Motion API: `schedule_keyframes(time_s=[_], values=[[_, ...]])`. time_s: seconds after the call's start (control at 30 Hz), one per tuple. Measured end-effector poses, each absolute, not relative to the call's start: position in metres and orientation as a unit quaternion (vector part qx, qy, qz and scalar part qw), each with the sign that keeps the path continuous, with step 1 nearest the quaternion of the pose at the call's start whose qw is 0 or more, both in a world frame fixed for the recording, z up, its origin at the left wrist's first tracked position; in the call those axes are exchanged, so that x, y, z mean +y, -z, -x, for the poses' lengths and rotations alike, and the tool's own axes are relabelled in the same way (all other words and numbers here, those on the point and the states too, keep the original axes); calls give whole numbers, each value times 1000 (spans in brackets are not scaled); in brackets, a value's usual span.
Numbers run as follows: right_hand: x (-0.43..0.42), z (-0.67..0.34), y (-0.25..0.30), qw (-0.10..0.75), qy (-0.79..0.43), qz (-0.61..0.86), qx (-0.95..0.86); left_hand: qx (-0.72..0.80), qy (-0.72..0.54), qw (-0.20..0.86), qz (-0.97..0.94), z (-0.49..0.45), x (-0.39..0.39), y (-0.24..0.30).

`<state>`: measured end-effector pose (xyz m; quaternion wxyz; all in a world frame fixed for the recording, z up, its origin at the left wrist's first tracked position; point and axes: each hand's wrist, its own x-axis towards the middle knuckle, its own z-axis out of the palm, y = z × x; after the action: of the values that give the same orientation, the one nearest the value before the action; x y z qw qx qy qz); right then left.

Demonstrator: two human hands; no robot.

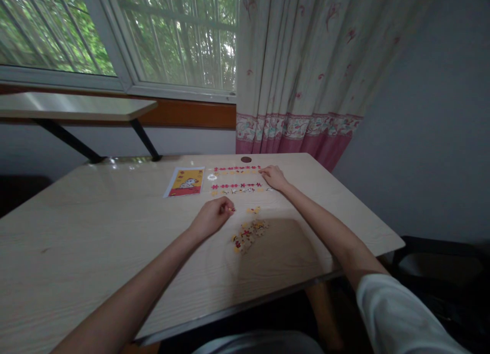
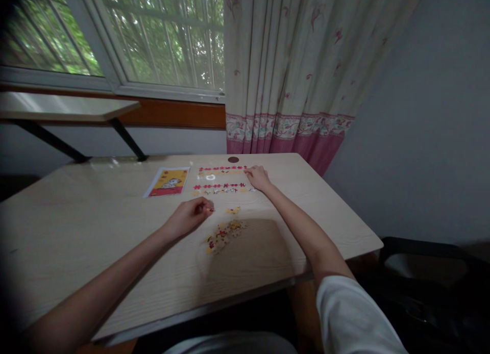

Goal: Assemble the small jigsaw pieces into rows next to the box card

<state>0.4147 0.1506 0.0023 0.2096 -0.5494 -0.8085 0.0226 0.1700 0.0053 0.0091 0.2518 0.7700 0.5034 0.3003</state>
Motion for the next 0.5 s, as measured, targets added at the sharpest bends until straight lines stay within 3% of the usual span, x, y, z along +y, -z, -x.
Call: schedule_keyframes(time_s=[0.27, 0.5], values=[[65, -379, -15, 301, -9, 254, -919, 497, -485, 460, -553, -177, 12, -12], [44, -369, -9, 347, 16, 250, -904, 487, -489, 494, -528, -178, 8, -15]])
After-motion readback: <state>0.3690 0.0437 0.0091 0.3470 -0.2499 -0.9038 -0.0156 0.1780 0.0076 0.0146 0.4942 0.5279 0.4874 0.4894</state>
